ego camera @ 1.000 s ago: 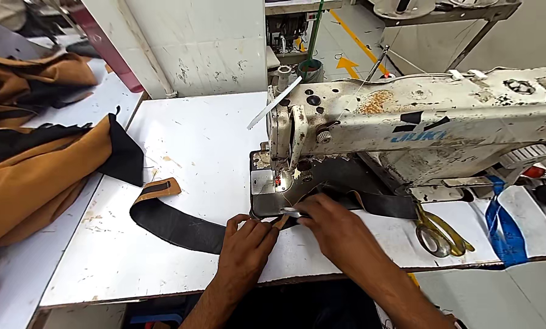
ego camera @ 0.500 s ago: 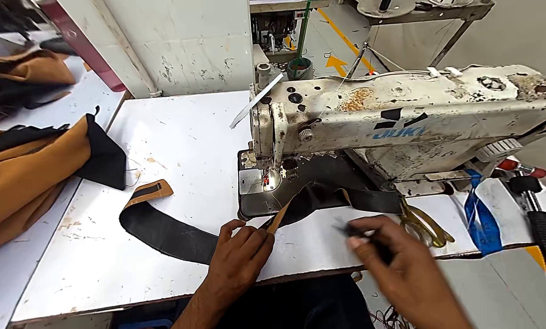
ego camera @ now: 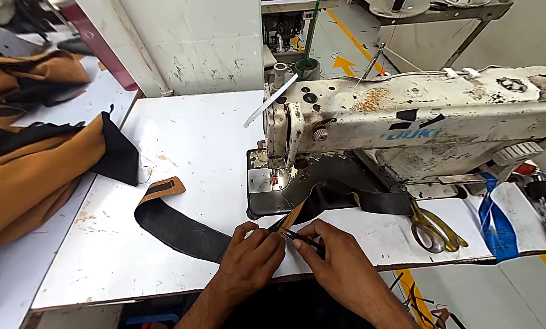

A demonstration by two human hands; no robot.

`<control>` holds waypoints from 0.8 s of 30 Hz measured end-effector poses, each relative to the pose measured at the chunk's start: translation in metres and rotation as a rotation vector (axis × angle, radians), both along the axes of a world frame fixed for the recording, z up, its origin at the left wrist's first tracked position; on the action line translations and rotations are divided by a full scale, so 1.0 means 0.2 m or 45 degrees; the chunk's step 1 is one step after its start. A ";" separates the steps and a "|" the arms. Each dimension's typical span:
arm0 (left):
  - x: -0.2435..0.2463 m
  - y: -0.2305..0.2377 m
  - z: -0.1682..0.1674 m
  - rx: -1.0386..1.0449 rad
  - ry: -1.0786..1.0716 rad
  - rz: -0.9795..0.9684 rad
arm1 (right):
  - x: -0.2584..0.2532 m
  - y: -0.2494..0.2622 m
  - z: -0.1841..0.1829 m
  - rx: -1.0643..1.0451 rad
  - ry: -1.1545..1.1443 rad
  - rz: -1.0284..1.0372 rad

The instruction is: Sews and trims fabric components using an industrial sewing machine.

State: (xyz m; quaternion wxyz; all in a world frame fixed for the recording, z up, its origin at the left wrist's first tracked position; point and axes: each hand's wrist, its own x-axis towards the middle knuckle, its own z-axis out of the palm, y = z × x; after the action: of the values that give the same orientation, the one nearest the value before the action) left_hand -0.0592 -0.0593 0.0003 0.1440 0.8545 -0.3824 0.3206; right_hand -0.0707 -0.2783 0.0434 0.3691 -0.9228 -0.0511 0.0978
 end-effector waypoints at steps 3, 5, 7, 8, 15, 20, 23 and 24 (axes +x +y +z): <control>0.00 0.00 0.00 -0.002 0.002 0.003 | 0.01 0.01 0.00 -0.010 -0.030 -0.013; 0.00 0.00 0.00 -0.003 -0.008 -0.002 | 0.02 0.03 -0.01 -0.010 -0.038 -0.021; 0.00 0.00 0.00 -0.001 -0.012 -0.002 | 0.03 0.04 -0.02 -0.010 -0.036 -0.017; 0.00 0.00 0.00 -0.004 -0.016 -0.004 | 0.04 0.04 -0.02 -0.009 -0.039 -0.008; 0.00 0.01 0.00 -0.006 -0.034 0.002 | 0.06 0.06 -0.07 0.035 -0.046 0.005; -0.01 0.01 -0.01 0.006 -0.036 -0.015 | 0.06 0.05 -0.10 0.088 -0.090 -0.021; -0.01 0.01 -0.01 -0.006 -0.031 -0.018 | 0.03 0.02 -0.10 0.180 -0.232 -0.130; -0.01 0.01 -0.01 -0.010 -0.026 -0.019 | 0.02 -0.01 -0.09 0.229 -0.299 -0.196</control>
State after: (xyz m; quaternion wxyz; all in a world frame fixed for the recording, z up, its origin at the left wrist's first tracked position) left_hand -0.0606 -0.0568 -0.0010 0.1458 0.8478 -0.3890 0.3295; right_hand -0.0657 -0.2813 0.0259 0.4483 -0.8922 -0.0314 -0.0444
